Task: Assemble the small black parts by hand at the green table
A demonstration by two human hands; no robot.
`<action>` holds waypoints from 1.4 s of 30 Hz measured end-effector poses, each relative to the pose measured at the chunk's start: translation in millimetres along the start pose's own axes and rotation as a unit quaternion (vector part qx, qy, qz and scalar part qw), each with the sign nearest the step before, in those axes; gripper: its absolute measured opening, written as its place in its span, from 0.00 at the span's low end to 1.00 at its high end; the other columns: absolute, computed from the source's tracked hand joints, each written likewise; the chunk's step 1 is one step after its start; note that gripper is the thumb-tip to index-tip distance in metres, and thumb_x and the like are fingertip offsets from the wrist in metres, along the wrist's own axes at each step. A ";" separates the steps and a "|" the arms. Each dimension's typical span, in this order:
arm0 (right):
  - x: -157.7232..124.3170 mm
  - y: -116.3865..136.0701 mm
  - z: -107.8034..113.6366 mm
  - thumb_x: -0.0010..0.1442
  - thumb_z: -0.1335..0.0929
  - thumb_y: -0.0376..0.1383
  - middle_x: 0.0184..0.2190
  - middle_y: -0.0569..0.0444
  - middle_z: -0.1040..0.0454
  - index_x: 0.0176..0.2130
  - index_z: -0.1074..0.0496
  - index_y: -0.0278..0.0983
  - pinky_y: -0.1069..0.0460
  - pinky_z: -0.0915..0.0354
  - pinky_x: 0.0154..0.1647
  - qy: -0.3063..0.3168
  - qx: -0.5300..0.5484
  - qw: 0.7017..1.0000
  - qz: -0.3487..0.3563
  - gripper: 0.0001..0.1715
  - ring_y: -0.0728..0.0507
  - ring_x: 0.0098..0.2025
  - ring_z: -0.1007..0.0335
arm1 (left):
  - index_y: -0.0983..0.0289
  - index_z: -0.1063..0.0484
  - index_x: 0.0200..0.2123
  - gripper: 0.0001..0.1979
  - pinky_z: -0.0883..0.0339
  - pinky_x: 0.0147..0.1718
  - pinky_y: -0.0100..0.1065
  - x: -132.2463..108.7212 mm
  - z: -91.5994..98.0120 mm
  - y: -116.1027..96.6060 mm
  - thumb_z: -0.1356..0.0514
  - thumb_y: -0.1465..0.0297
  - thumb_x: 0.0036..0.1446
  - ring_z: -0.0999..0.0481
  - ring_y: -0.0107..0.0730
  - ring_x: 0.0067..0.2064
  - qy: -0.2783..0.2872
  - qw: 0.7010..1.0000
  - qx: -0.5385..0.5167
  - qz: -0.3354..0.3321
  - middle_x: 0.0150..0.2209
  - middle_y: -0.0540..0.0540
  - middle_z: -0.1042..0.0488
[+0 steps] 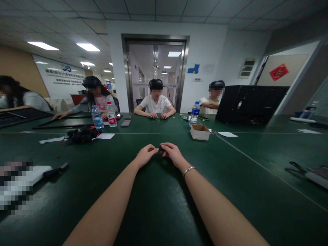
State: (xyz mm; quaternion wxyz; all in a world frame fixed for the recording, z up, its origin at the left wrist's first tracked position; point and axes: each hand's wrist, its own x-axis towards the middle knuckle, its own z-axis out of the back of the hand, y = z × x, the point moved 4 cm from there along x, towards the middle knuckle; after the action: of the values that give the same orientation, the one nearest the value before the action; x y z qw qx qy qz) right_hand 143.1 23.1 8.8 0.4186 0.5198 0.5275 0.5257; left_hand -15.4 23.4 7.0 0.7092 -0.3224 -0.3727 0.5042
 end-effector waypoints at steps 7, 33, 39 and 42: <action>0.6 -1.0 0.3 0.49 0.29 0.38 0.23 0.56 0.27 0.37 0.26 0.34 0.57 0.36 0.23 0.004 0.010 1.000 -0.003 0.14 0.54 0.18 0.35 | 0.62 0.28 0.34 0.22 0.38 0.40 0.33 0.5 -0.7 1.0 0.48 0.50 0.51 0.29 0.34 0.37 0.007 1.000 -0.008 0.007 0.34 0.52 0.25; -9.8 13.1 -10.8 0.46 0.29 0.38 0.25 0.60 0.31 0.32 0.36 0.38 0.55 0.39 0.29 0.086 -0.210 0.968 0.105 0.14 0.50 0.27 0.34 | 0.63 0.26 0.33 0.24 0.38 0.40 0.33 -0.8 -1.6 -0.6 0.53 0.52 0.57 0.29 0.37 0.38 0.019 0.999 0.032 -0.019 0.35 0.55 0.25; -32.8 51.7 -8.2 0.51 0.31 0.34 0.29 0.54 0.28 0.35 0.32 0.40 0.54 0.43 0.31 0.110 -0.527 0.823 0.180 0.09 0.46 0.31 0.33 | 0.60 0.25 0.36 0.29 0.40 0.45 0.38 -12.5 1.0 -19.6 0.61 0.53 0.60 0.30 0.41 0.44 0.033 0.979 0.190 -0.068 0.41 0.59 0.27; -43.2 68.8 42.7 0.56 0.34 0.36 0.33 0.49 0.27 0.33 0.32 0.38 0.53 0.42 0.33 0.082 -0.625 0.761 0.151 0.04 0.44 0.33 0.32 | 0.57 0.28 0.44 0.24 0.42 0.48 0.44 -25.9 34.5 -14.8 0.57 0.52 0.59 0.33 0.45 0.49 0.036 0.940 0.329 -0.078 0.47 0.59 0.29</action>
State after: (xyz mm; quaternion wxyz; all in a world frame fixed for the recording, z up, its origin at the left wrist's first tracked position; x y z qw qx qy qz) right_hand 197.5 -20.9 68.2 0.5205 0.1706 0.0288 0.8362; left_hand -43.3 -2.8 31.8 0.8259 -0.0588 -0.1845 0.5295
